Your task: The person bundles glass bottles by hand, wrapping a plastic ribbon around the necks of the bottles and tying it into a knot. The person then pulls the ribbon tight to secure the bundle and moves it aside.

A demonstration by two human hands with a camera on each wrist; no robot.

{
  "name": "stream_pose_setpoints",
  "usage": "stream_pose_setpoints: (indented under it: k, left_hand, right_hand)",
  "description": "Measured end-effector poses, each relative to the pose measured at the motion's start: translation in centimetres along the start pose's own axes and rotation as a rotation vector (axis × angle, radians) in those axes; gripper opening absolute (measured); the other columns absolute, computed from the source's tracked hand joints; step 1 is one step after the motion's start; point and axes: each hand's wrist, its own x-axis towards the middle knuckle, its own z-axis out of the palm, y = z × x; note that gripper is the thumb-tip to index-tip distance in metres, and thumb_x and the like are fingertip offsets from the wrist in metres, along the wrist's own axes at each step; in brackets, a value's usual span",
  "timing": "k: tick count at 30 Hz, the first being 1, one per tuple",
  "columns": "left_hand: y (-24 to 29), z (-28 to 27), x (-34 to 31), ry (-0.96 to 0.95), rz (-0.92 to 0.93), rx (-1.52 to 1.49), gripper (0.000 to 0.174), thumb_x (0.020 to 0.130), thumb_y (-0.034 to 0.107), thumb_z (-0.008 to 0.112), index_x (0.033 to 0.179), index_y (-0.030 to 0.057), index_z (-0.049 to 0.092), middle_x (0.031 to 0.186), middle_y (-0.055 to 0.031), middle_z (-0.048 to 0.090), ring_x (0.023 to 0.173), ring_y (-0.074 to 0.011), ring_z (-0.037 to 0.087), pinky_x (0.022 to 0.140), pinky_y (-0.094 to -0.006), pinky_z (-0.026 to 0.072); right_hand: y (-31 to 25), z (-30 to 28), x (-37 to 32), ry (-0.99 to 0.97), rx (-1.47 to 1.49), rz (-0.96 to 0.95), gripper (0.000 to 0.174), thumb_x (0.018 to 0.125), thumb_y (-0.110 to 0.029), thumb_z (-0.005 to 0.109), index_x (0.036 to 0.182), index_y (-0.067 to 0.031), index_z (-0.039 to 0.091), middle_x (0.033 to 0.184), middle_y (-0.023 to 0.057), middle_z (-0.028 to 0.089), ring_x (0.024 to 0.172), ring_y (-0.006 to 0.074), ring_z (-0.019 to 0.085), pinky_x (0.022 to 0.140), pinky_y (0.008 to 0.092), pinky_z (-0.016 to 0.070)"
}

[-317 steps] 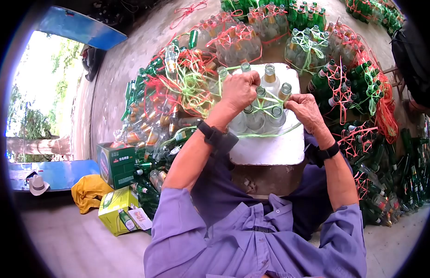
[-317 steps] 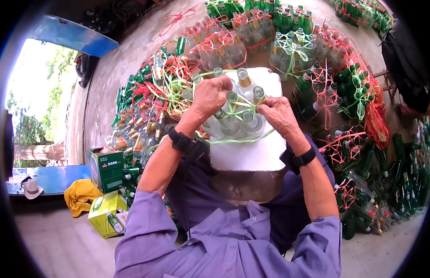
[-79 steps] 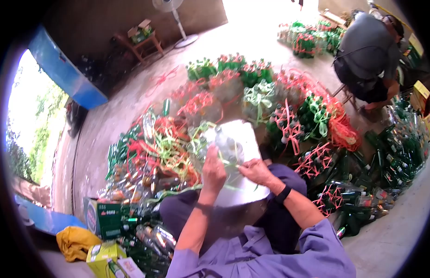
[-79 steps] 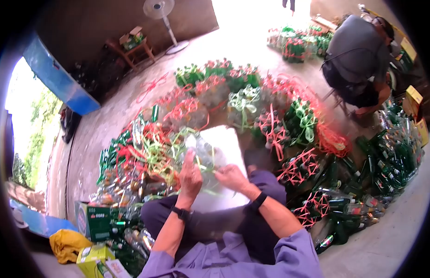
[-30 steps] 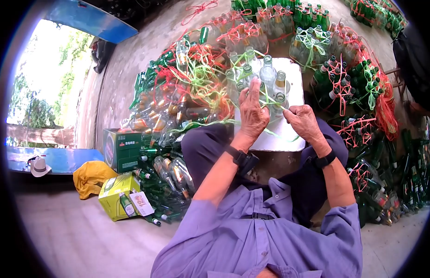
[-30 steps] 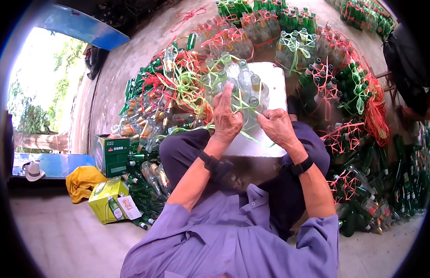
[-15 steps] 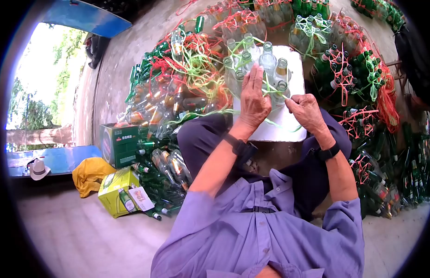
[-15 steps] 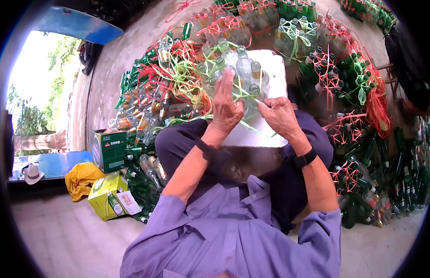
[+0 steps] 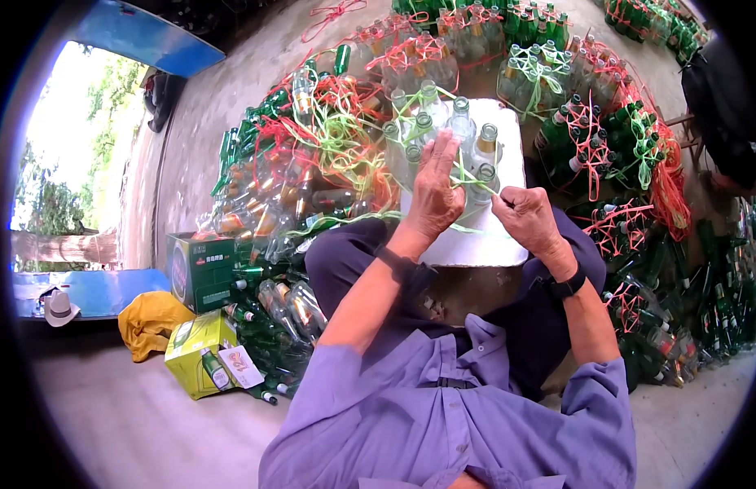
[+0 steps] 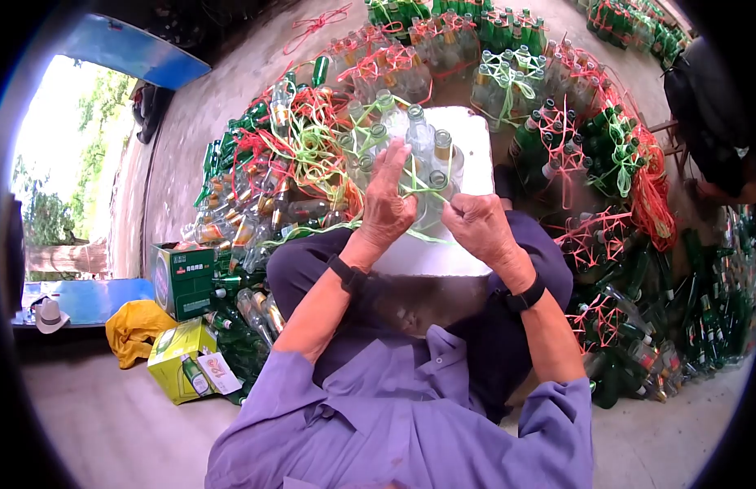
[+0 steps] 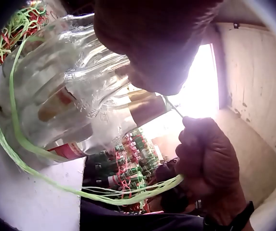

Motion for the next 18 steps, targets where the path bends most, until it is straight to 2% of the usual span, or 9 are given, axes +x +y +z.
stream_pose_setpoints:
  k: [2,3,4,6,7,9,10,16,18]
  left_hand:
    - [0.1,0.1,-0.2,-0.004,-0.049,-0.007,0.078,0.068,-0.004,0.061,0.144,-0.0020,0.044,0.150,-0.0273,0.044,0.143,-0.0389,0.040,0.121,-0.0476,0.0276]
    - [0.2,0.1,-0.2,-0.004,-0.063,-0.003,0.077,0.068,-0.004,0.062,0.143,-0.0019,0.045,0.150,-0.0267,0.044,0.143,-0.0383,0.040,0.121,-0.0473,0.0278]
    - [0.2,0.0,-0.2,-0.001,-0.061,-0.005,0.077,0.068,-0.004,0.062,0.143,-0.0019,0.045,0.150,-0.0267,0.044,0.143,-0.0383,0.040,0.121,-0.0473,0.0278]
    - [0.3,0.1,-0.1,0.000,-0.050,0.019,0.078,0.068,-0.004,0.063,0.144,-0.0019,0.045,0.150,-0.0265,0.045,0.143,-0.0383,0.041,0.121,-0.0470,0.0283]
    - [0.3,0.1,-0.1,0.007,-0.050,0.017,0.078,0.068,-0.004,0.063,0.144,-0.0019,0.045,0.150,-0.0265,0.045,0.143,-0.0383,0.041,0.121,-0.0470,0.0283]
    - [0.3,0.3,-0.1,0.042,-0.058,-0.004,0.075,0.068,-0.005,0.058,0.141,0.0011,0.048,0.149,-0.0234,0.046,0.136,-0.0444,0.045,0.114,-0.0471,0.0388]
    - [0.2,0.3,-0.2,0.049,-0.060,-0.004,0.075,0.068,-0.005,0.058,0.141,0.0011,0.048,0.149,-0.0234,0.046,0.136,-0.0444,0.045,0.114,-0.0471,0.0388]
    - [0.2,0.3,-0.2,0.047,-0.061,-0.022,0.074,0.068,-0.004,0.058,0.141,0.0002,0.048,0.150,-0.0236,0.046,0.138,-0.0425,0.044,0.116,-0.0475,0.0363]
    - [0.2,0.2,-0.1,0.048,-0.035,-0.010,0.074,0.068,-0.004,0.059,0.141,-0.0005,0.047,0.149,-0.0247,0.046,0.140,-0.0409,0.043,0.118,-0.0476,0.0336]
  right_hand:
    - [-0.2,-0.2,0.6,0.049,-0.065,-0.153,0.033,0.085,-0.007,0.069,0.063,0.0044,0.048,0.057,0.0209,0.040,0.045,0.0306,0.038,0.046,0.0391,0.0357]
    - [-1.1,-1.1,1.1,-0.012,-0.168,-0.193,0.021,0.081,-0.007,0.065,0.065,0.0010,0.054,0.061,0.0210,0.054,0.058,0.0388,0.060,0.052,0.0439,0.0452]
    - [-1.3,-1.4,1.7,-0.011,-0.171,-0.195,0.021,0.081,-0.007,0.065,0.065,0.0010,0.054,0.061,0.0210,0.054,0.058,0.0388,0.060,0.052,0.0439,0.0452]
    - [-1.5,-2.0,3.3,-0.045,-0.347,-0.430,0.017,0.079,-0.008,0.066,0.066,-0.0026,0.055,0.063,0.0174,0.058,0.061,0.0367,0.062,0.056,0.0444,0.0483]
    - [-1.5,-2.3,4.0,-0.100,-0.418,-0.444,0.016,0.079,-0.010,0.066,0.068,-0.0047,0.055,0.066,0.0144,0.060,0.065,0.0355,0.064,0.059,0.0448,0.0505]
    - [-1.5,-2.6,5.2,-0.097,-0.445,-0.465,0.016,0.080,-0.010,0.066,0.068,-0.0046,0.056,0.068,0.0143,0.061,0.065,0.0354,0.064,0.059,0.0447,0.0504]
    - [-1.5,-2.6,5.8,-0.091,-0.467,-0.482,0.016,0.080,-0.010,0.066,0.069,-0.0045,0.056,0.069,0.0143,0.062,0.065,0.0354,0.064,0.059,0.0446,0.0503]
    - [0.5,-1.9,7.7,-0.052,-0.423,-0.421,0.018,0.084,-0.017,0.072,0.074,-0.0058,0.062,0.072,0.0145,0.064,0.070,0.0355,0.065,0.062,0.0444,0.0509]
    - [1.3,-1.9,7.3,-0.020,-0.428,-0.317,0.019,0.085,-0.019,0.073,0.075,-0.0057,0.063,0.073,0.0158,0.064,0.071,0.0373,0.064,0.061,0.0452,0.0500]
